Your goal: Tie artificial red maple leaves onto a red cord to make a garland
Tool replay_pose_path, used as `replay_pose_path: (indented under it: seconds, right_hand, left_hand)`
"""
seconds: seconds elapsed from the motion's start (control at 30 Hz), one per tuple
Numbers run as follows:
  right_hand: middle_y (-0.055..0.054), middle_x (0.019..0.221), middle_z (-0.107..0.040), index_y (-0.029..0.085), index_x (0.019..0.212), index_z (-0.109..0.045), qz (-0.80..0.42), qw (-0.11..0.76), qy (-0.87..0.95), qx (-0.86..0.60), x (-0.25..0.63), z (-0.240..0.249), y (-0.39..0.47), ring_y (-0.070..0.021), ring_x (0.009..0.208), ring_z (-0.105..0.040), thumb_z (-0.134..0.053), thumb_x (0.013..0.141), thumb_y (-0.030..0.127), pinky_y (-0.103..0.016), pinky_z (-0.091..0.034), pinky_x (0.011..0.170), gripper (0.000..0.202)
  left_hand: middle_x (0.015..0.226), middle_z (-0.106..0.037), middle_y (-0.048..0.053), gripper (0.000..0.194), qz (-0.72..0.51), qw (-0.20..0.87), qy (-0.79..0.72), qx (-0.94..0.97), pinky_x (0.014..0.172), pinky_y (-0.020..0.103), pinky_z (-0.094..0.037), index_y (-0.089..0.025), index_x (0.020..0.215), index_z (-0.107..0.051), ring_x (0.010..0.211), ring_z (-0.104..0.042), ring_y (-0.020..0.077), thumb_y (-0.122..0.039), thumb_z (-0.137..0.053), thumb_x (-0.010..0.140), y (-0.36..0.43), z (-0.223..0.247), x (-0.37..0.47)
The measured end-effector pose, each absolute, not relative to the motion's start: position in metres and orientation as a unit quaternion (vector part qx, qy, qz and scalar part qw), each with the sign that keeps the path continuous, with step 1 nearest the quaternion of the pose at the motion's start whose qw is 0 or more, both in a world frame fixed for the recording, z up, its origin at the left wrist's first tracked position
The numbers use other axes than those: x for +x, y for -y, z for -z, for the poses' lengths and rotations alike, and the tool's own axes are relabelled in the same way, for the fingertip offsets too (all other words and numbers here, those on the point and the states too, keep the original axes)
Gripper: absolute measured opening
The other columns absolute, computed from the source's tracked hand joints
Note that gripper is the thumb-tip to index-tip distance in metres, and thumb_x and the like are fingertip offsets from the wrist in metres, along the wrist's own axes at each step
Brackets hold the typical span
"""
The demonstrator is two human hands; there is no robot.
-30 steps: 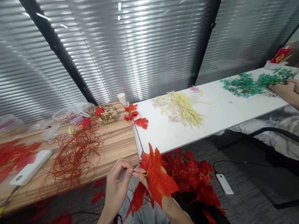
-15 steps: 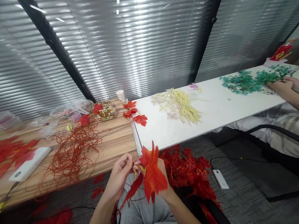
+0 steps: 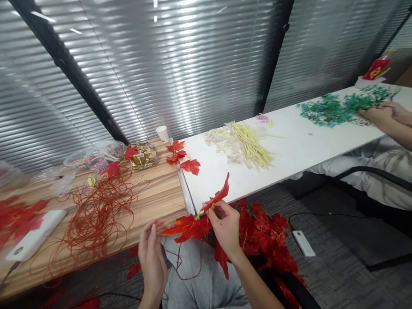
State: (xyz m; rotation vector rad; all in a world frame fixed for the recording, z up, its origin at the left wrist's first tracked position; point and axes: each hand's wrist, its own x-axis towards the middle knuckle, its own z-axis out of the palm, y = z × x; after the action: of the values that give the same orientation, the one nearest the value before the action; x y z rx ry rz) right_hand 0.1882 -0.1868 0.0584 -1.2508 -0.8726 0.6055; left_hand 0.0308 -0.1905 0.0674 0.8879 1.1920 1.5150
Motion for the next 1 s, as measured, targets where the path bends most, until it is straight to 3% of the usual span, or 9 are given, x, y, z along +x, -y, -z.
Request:
replay_pose_path:
  seconds: [0.07,0.13,0.23,0.3,0.4,0.6,0.77,0.87,1.0]
  right_hand:
    - [-0.004,0.066,-0.064,0.013,0.071,-0.061,-0.257,0.68,0.382,-0.571,0.189,-0.057,0.184,-0.0162,0.063,-0.061,-0.061,0.072,0.022,-0.027,-0.05,0.061,0.009]
    - [-0.003,0.062,-0.061,0.013,0.069,-0.059,-0.242,0.674,0.381,-0.584,0.186,-0.058,0.182,-0.0148,0.059,-0.058,-0.061,0.072,0.022,-0.025,-0.048,0.058,0.01]
    - [-0.002,0.06,-0.06,0.014,0.066,-0.058,-0.223,0.669,0.387,-0.594,0.183,-0.062,0.181,-0.0135,0.055,-0.057,-0.06,0.072,0.024,-0.024,-0.047,0.055,0.012]
    - [-0.001,0.059,-0.06,0.014,0.065,-0.057,-0.203,0.669,0.387,-0.601,0.185,-0.063,0.182,-0.013,0.053,-0.056,-0.059,0.072,0.025,-0.023,-0.047,0.054,0.013]
    - [-0.002,0.059,-0.06,0.014,0.065,-0.057,-0.155,0.669,0.37,-0.626,0.2,-0.061,0.183,-0.0136,0.053,-0.056,-0.06,0.071,0.025,-0.024,-0.047,0.053,0.013]
    - [-0.005,0.069,-0.065,0.013,0.068,-0.064,-0.058,0.629,0.384,-0.673,0.229,-0.049,0.191,-0.0171,0.061,-0.059,-0.061,0.071,0.029,-0.027,-0.047,0.06,0.016]
    - [-0.005,0.07,-0.065,0.013,0.071,-0.065,0.002,0.6,0.388,-0.699,0.239,-0.043,0.201,-0.0175,0.062,-0.058,-0.059,0.074,0.03,-0.027,-0.045,0.06,0.018]
    - [-0.004,0.063,-0.062,0.014,0.067,-0.063,0.03,0.572,0.403,-0.714,0.247,-0.043,0.208,-0.0159,0.056,-0.054,-0.056,0.075,0.03,-0.026,-0.042,0.056,0.019]
    - [-0.003,0.062,-0.06,0.014,0.068,-0.061,0.022,0.522,0.454,-0.721,0.254,-0.038,0.219,-0.015,0.056,-0.053,-0.053,0.077,0.032,-0.024,-0.041,0.054,0.022]
  left_hand:
    - [0.087,-0.059,0.001,0.014,-0.679,0.352,-0.478,0.432,0.081,0.027,-0.043,-0.022,0.093,-0.055,0.082,-0.056,0.0135,-0.027,-0.054,0.079,0.201,-0.067,0.03]
    - [0.089,-0.061,0.003,0.016,-0.625,0.325,-0.439,0.558,0.085,0.03,-0.043,-0.022,0.094,-0.058,0.088,-0.056,0.0163,-0.021,-0.056,0.077,0.21,-0.072,0.036]
    - [0.105,-0.061,0.008,0.034,-0.465,0.384,-0.422,0.677,0.091,0.033,-0.04,-0.02,0.108,-0.058,0.101,-0.054,0.0209,-0.022,-0.061,0.074,0.211,-0.081,0.05]
    - [0.087,-0.065,0.006,0.029,-0.391,0.443,-0.419,0.689,0.081,0.029,-0.045,-0.017,0.104,-0.059,0.083,-0.06,0.0183,-0.027,-0.058,0.077,0.204,-0.082,0.057]
    - [0.059,-0.059,0.001,0.024,-0.328,0.48,-0.43,0.69,0.059,0.023,-0.044,-0.014,0.085,-0.064,0.054,-0.054,0.0126,-0.034,-0.049,0.082,0.194,-0.078,0.054]
    - [0.073,-0.064,0.005,0.027,-0.276,0.478,-0.426,0.717,0.057,0.021,-0.042,-0.016,0.088,-0.066,0.064,-0.055,0.0145,-0.035,-0.049,0.081,0.179,-0.081,0.025]
    - [0.07,-0.063,0.004,0.025,-0.22,0.46,-0.425,0.747,0.055,0.021,-0.041,-0.017,0.078,-0.068,0.06,-0.054,0.0143,-0.036,-0.051,0.079,0.171,-0.081,0.01]
    - [0.068,-0.063,0.004,0.027,-0.227,0.473,-0.437,0.731,0.055,0.021,-0.041,-0.015,0.077,-0.067,0.058,-0.054,0.014,-0.038,-0.053,0.078,0.168,-0.078,0.008]
    - [0.077,-0.067,0.007,0.025,-0.283,0.465,-0.464,0.699,0.066,0.025,-0.045,-0.015,0.078,-0.067,0.072,-0.06,0.0178,-0.038,-0.056,0.076,0.166,-0.078,0.011]
